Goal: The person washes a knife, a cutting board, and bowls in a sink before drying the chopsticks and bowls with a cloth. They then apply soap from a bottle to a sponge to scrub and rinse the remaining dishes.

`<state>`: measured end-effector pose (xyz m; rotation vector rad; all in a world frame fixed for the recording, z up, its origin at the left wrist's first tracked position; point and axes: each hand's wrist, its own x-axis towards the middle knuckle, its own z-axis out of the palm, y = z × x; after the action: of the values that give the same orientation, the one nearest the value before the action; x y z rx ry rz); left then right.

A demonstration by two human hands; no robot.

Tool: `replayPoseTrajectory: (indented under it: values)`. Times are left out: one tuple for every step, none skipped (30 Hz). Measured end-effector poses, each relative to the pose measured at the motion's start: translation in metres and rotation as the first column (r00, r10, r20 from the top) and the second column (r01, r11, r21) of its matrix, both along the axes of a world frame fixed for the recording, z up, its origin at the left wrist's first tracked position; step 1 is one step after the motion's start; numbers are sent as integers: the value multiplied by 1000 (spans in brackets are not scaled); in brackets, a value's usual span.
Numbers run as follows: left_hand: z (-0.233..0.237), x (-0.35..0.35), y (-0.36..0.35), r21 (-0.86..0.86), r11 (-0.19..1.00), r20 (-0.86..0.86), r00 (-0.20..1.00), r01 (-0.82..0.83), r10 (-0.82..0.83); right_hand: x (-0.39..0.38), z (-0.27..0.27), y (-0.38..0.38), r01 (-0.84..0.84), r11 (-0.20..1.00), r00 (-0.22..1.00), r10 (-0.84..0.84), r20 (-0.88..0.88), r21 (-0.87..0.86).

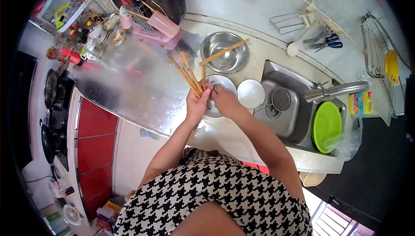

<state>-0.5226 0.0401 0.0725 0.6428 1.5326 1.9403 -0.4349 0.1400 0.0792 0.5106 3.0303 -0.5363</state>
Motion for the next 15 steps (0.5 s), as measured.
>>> replayPoseTrajectory:
  values:
    - [3,-1,1,61,998,40,999,-9,7,-5,4,-2,29,999,996,-26,91,-32]
    - [6,-3,0,68,998,50,999,2,-5,-9,4,-4,55,998,990,-51,129,-28]
    - [12,-5,0,74,997,62,998,11,-16,-12,4,-7,79,997,983,-74,168,-23]
    - [16,-8,-2,79,997,73,997,20,-25,-15,3,-10,103,995,974,-97,207,-19]
    - [12,-12,-3,66,997,34,998,49,-51,-17,4,-11,123,992,967,-116,226,-19]
    - [8,-14,-3,69,997,32,999,34,-37,-19,5,-12,144,989,960,-136,244,-16]
    - [5,-15,-2,73,997,32,999,21,-23,-20,7,-12,166,986,952,-157,263,-13]
    - [2,-15,-1,77,997,31,999,9,-11,-19,4,-9,181,983,953,-169,251,-24]
    - [7,-15,0,54,998,8,1000,-20,20,-19,4,-5,196,980,954,-182,239,-34]
    - [6,-17,0,31,998,-3,999,-48,48,-18,4,-1,210,977,955,-195,224,-45]
    - [1,-19,0,6,997,-14,997,-75,75,-13,5,4,239,965,964,-223,144,-107]
    - [-2,-21,1,-20,995,-24,995,-100,99,-5,23,5,264,949,964,-256,67,-173]
    - [-4,-21,3,12,996,42,996,-85,84,0,40,4,284,928,956,-294,-5,-239]
    - [-5,-21,6,45,996,108,992,-72,66,1,55,3,267,883,944,-321,-82,-386]
    - [-3,-19,9,76,995,174,984,-61,47,2,70,1,232,820,922,-357,-151,-523]
